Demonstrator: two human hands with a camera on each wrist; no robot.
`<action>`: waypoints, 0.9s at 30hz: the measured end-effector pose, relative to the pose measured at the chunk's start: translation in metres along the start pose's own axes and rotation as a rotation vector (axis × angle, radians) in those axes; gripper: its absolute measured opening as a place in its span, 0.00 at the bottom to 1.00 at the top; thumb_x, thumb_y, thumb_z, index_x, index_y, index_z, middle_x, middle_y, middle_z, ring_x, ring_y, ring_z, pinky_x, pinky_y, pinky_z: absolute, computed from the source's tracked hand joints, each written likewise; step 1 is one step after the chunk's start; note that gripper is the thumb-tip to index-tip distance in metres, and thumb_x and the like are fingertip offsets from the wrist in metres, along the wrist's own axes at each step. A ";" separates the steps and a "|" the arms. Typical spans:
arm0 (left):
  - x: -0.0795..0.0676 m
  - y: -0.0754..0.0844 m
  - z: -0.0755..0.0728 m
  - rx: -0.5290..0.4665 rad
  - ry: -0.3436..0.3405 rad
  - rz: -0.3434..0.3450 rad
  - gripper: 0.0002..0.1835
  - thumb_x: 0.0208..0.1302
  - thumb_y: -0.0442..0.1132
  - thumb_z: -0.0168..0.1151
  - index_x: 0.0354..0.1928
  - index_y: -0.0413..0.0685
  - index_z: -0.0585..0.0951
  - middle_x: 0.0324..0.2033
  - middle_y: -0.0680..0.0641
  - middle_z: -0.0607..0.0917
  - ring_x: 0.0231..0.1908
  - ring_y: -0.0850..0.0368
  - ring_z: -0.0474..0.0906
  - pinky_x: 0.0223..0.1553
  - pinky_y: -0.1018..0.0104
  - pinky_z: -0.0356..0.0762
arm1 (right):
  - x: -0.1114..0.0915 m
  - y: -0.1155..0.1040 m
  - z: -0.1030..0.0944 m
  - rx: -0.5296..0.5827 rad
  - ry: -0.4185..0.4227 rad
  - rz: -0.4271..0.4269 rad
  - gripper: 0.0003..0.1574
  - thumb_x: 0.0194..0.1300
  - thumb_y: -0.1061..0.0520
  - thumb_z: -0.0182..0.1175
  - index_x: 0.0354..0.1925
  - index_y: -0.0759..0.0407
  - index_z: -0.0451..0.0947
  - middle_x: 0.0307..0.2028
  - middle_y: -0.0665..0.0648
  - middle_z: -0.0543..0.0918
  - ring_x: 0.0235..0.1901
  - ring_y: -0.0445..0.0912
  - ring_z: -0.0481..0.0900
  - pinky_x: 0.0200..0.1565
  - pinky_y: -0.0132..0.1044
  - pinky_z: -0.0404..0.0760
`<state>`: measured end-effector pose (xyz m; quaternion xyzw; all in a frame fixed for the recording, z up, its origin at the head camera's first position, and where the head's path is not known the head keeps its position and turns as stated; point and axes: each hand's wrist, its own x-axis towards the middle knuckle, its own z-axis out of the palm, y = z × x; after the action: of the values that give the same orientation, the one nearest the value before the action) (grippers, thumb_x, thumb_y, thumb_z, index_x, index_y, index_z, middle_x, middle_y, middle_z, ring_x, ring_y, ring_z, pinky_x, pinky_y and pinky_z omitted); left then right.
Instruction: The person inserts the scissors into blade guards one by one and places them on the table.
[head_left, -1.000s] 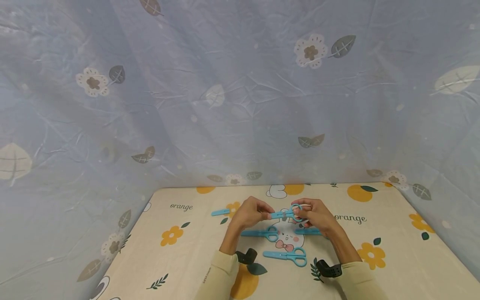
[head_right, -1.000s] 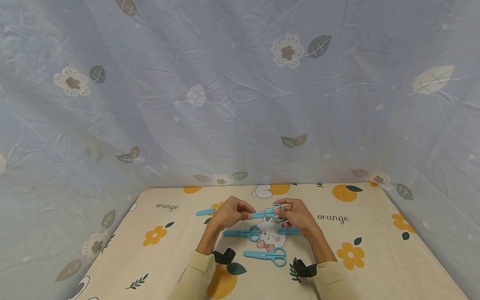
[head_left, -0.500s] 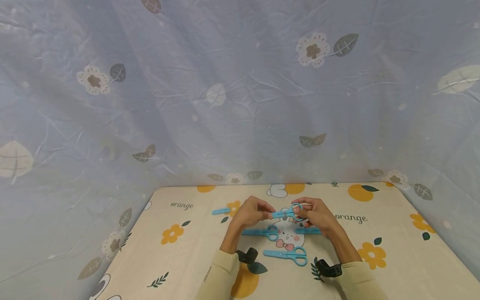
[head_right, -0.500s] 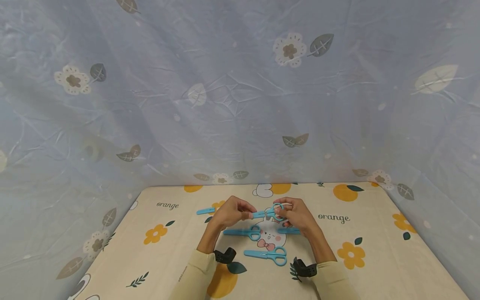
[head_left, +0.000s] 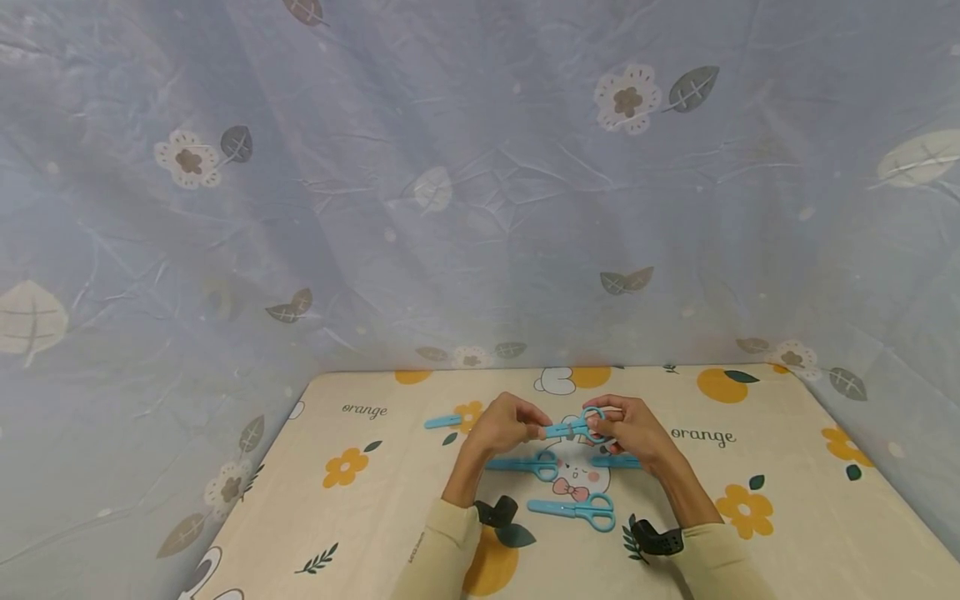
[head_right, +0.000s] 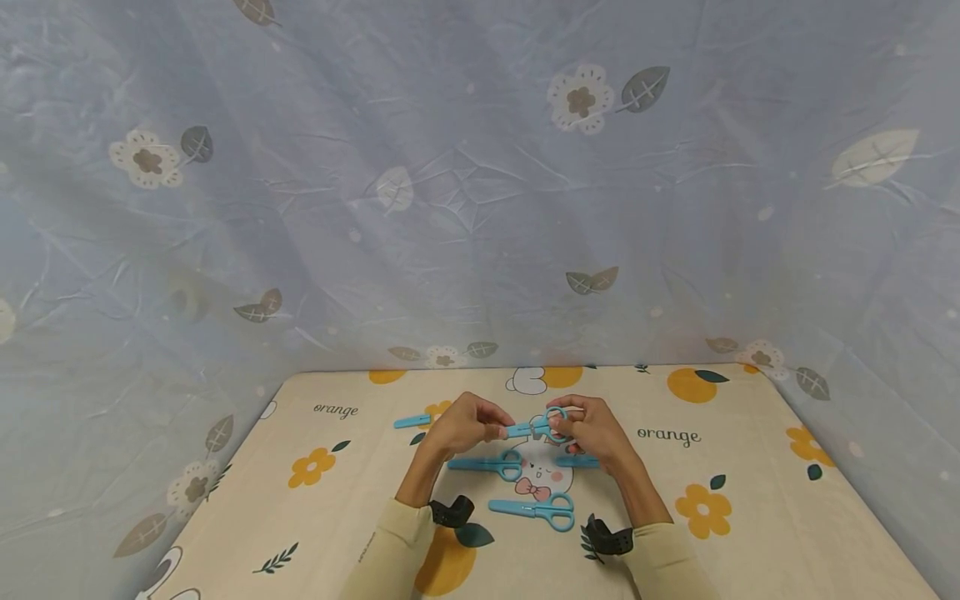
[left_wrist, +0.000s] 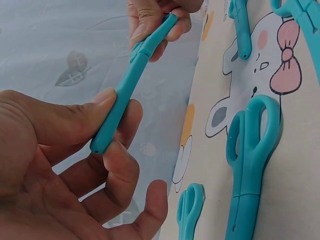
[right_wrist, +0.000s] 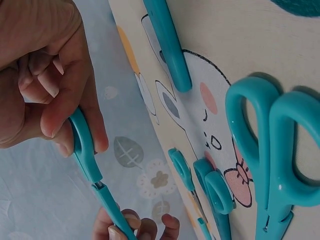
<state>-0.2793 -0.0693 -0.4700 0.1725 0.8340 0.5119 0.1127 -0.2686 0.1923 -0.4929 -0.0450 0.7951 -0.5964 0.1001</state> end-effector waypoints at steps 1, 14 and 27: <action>0.000 0.000 0.000 0.003 0.004 -0.002 0.06 0.67 0.26 0.70 0.40 0.40 0.93 0.34 0.44 0.93 0.30 0.60 0.78 0.33 0.69 0.76 | 0.000 0.000 0.000 0.002 0.004 0.005 0.23 0.78 0.58 0.65 0.66 0.63 0.79 0.33 0.53 0.90 0.31 0.52 0.82 0.28 0.36 0.81; 0.001 0.002 0.005 0.062 0.049 -0.002 0.06 0.64 0.26 0.73 0.38 0.41 0.94 0.30 0.48 0.91 0.29 0.60 0.75 0.30 0.70 0.72 | 0.000 -0.001 0.006 0.022 0.033 0.077 0.26 0.76 0.59 0.66 0.67 0.66 0.78 0.32 0.52 0.88 0.29 0.48 0.81 0.27 0.36 0.80; 0.001 0.000 0.008 0.029 0.032 -0.014 0.06 0.65 0.26 0.72 0.38 0.41 0.94 0.32 0.47 0.92 0.32 0.60 0.76 0.33 0.70 0.73 | -0.002 -0.004 0.008 0.013 0.026 0.022 0.20 0.77 0.60 0.65 0.63 0.63 0.81 0.33 0.51 0.90 0.32 0.50 0.82 0.28 0.38 0.80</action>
<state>-0.2773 -0.0629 -0.4734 0.1599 0.8442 0.5018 0.1003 -0.2650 0.1840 -0.4911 -0.0280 0.7928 -0.6011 0.0967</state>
